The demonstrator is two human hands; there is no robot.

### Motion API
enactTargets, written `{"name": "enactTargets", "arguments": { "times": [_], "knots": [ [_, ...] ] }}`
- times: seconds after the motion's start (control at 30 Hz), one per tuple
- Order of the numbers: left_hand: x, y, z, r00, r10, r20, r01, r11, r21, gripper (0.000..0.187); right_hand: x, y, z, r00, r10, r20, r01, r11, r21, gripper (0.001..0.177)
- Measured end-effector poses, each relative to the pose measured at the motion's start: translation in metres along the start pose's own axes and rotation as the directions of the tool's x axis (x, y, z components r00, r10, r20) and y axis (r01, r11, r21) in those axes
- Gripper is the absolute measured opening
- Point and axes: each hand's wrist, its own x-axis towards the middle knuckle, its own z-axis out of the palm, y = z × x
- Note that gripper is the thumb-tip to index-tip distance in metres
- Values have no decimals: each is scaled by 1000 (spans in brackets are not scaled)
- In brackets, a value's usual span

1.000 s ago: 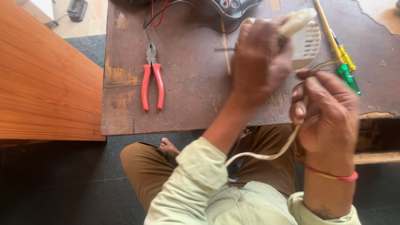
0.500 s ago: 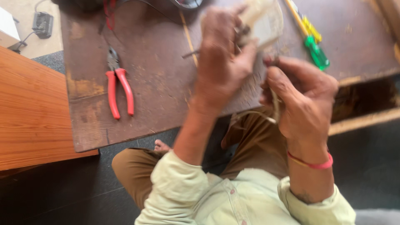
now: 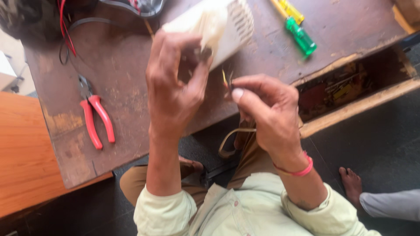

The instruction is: The person disassembles a white fan motor housing using a screwdriver, handles internal wires, and wipes the components with a cloth.

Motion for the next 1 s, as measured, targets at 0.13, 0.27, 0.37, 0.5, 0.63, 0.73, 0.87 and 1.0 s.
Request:
{"name": "enactTargets", "arguments": {
  "times": [0.13,0.27,0.37,0.5,0.63,0.73,0.87,1.0],
  "knots": [
    [-4,11,1,1000,-25,-14,26,998,57,26,6,3,-9,1000,-18,1,18,1000,-24,26],
    [-8,12,6,995,-94,-32,95,995,37,32,15,11,-20,999,-28,23,29,1000,-4,20],
    [-11,12,9,992,-122,-29,123,992,30,36,16,13,-26,997,-26,79,25,1000,7,23],
    [-16,12,12,989,-148,-24,148,989,-2,41,16,10,-26,987,-54,151,41,995,89,23],
    [-23,8,8,995,-102,-17,102,994,47,45,14,9,-22,967,-205,155,202,979,36,23],
    [-23,6,8,996,-92,-6,92,995,26,47,11,1,-23,942,-313,124,316,949,-6,18],
    [-21,14,4,998,-61,21,63,996,-70,49,12,-10,-14,940,-338,49,341,927,-158,17],
    [-16,21,-2,994,-1,108,19,986,-164,44,23,-15,-4,876,-458,153,482,810,-335,11]
  ]
}}
